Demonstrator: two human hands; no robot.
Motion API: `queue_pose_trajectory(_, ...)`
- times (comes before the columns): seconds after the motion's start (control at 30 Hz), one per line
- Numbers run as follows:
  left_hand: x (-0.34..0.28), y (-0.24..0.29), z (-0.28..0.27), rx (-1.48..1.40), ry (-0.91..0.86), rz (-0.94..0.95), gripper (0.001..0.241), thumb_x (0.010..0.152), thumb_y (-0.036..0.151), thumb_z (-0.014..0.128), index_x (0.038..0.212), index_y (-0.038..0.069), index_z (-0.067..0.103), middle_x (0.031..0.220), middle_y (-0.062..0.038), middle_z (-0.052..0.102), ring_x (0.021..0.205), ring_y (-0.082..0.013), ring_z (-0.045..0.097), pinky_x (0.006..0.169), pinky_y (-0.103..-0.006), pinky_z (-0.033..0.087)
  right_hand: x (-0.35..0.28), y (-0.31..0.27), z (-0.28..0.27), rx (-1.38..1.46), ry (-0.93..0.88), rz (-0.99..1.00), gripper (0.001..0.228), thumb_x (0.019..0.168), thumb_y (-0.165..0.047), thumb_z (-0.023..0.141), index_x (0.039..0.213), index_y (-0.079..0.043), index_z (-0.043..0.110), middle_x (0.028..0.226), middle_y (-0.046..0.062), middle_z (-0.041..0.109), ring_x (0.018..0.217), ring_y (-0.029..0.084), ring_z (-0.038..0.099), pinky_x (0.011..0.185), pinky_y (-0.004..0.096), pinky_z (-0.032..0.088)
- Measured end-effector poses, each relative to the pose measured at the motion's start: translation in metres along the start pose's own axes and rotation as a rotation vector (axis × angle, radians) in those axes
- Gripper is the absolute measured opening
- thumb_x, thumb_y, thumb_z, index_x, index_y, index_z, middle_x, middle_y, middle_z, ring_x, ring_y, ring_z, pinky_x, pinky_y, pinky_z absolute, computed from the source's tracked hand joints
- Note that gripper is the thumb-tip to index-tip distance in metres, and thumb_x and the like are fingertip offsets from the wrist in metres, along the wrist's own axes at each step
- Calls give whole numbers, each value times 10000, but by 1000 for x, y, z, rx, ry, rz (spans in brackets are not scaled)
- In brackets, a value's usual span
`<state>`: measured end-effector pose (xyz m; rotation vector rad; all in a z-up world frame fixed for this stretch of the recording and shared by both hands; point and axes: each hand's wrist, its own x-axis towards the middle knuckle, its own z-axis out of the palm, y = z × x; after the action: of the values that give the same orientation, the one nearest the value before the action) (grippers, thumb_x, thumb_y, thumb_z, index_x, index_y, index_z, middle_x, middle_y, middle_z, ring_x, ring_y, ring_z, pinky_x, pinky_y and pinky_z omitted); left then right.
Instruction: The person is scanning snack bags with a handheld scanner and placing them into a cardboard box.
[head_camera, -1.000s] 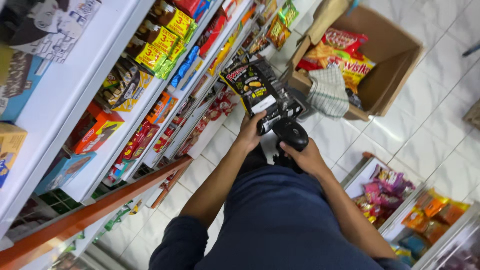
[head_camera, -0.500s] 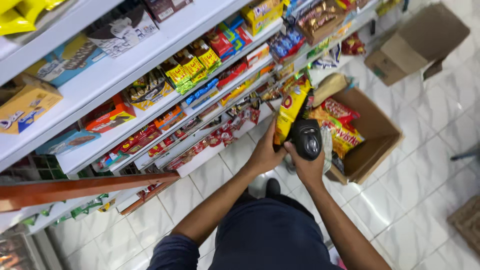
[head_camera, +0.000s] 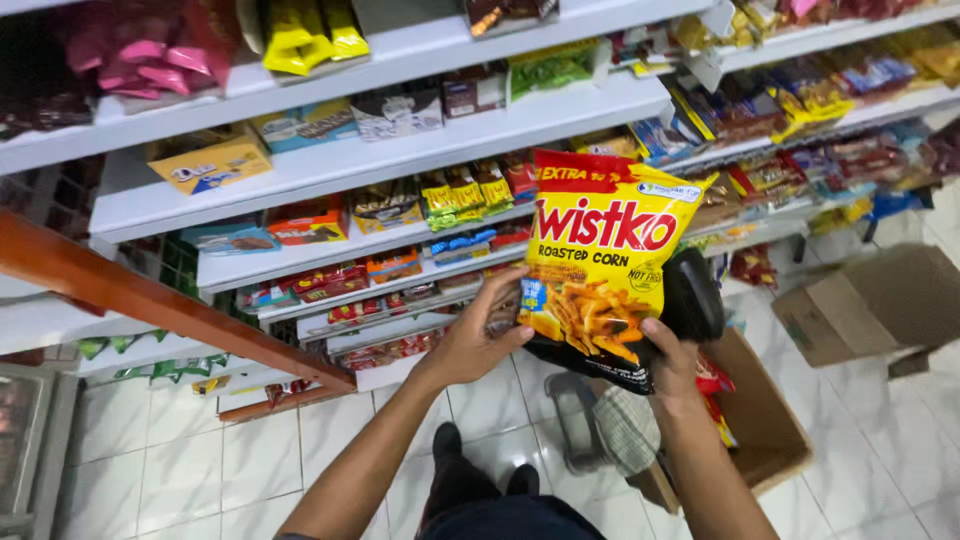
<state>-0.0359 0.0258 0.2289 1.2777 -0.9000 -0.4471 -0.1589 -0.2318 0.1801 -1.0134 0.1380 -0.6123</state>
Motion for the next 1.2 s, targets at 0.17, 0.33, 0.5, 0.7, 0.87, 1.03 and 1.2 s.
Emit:
queue_pose_trajectory(0.17, 5, 72, -42, 494, 38, 111, 303, 959, 88, 735, 1250, 100, 652, 1206, -133, 669, 1138, -286, 656, 1001, -370, 516, 53, -36, 70, -29, -152, -37, 686, 841, -72, 723, 1490, -28, 507, 1368, 136, 634, 1218, 270, 643, 1060, 415, 522)
queue_pose_trajectory(0.33, 19, 144, -90, 726, 209, 363, 104, 918, 84, 741, 1021, 88, 751, 1139, -134, 692, 1016, -282, 714, 902, -367, 543, 103, -48, 145, -109, -251, -242, 489, 942, -45, 782, 1393, -20, 595, 1225, 70, 653, 1143, 166, 632, 1039, 332, 511)
queue_pose_trajectory(0.5, 34, 218, -143, 937, 382, 378, 155, 903, 109, 757, 1056, 118, 777, 1080, -127, 683, 965, -274, 712, 865, -354, 556, 122, -76, 228, -563, -282, -458, 392, 889, -92, 812, 1241, -36, 649, 1078, 11, 686, 947, 102, 653, 869, 292, 538)
queue_pose_trajectory(0.7, 53, 290, -199, 1052, 257, 634, 347, 895, 35, 698, 1235, 103, 700, 1315, -172, 599, 1178, -333, 649, 958, -384, 550, 141, -112, 333, -688, -477, -781, 440, 883, -121, 841, 1248, -19, 616, 1125, 26, 704, 1004, 86, 653, 927, 273, 535)
queue_pose_trajectory(0.87, 88, 326, -247, 1195, 283, 685, 328, 892, 68, 747, 1203, 166, 721, 1211, -159, 615, 1115, -332, 665, 949, -396, 551, 161, -133, 393, -870, -432, -1112, 537, 882, -153, 862, 1324, -2, 597, 1174, 118, 680, 1053, 247, 681, 961, 345, 530)
queue_pose_trajectory(1.03, 130, 344, -285, 1258, 263, 857, 276, 887, 77, 776, 1146, 157, 725, 1253, -184, 594, 1104, -359, 646, 958, -435, 533, 180, -141, 418, -1185, -229, -1398, 416, 895, -134, 821, 1255, -40, 635, 1139, 168, 663, 1047, 408, 659, 893, 458, 532)
queue_pose_trajectory(1.2, 173, 351, -316, 1374, 243, 801, 260, 842, 92, 795, 1091, 140, 738, 1111, -158, 613, 1078, -381, 623, 929, -466, 501, 205, -153, 428, -1404, -202, -1341, 301, 849, -137, 772, 1126, -82, 667, 1041, 147, 677, 897, 404, 663, 769, 497, 524)
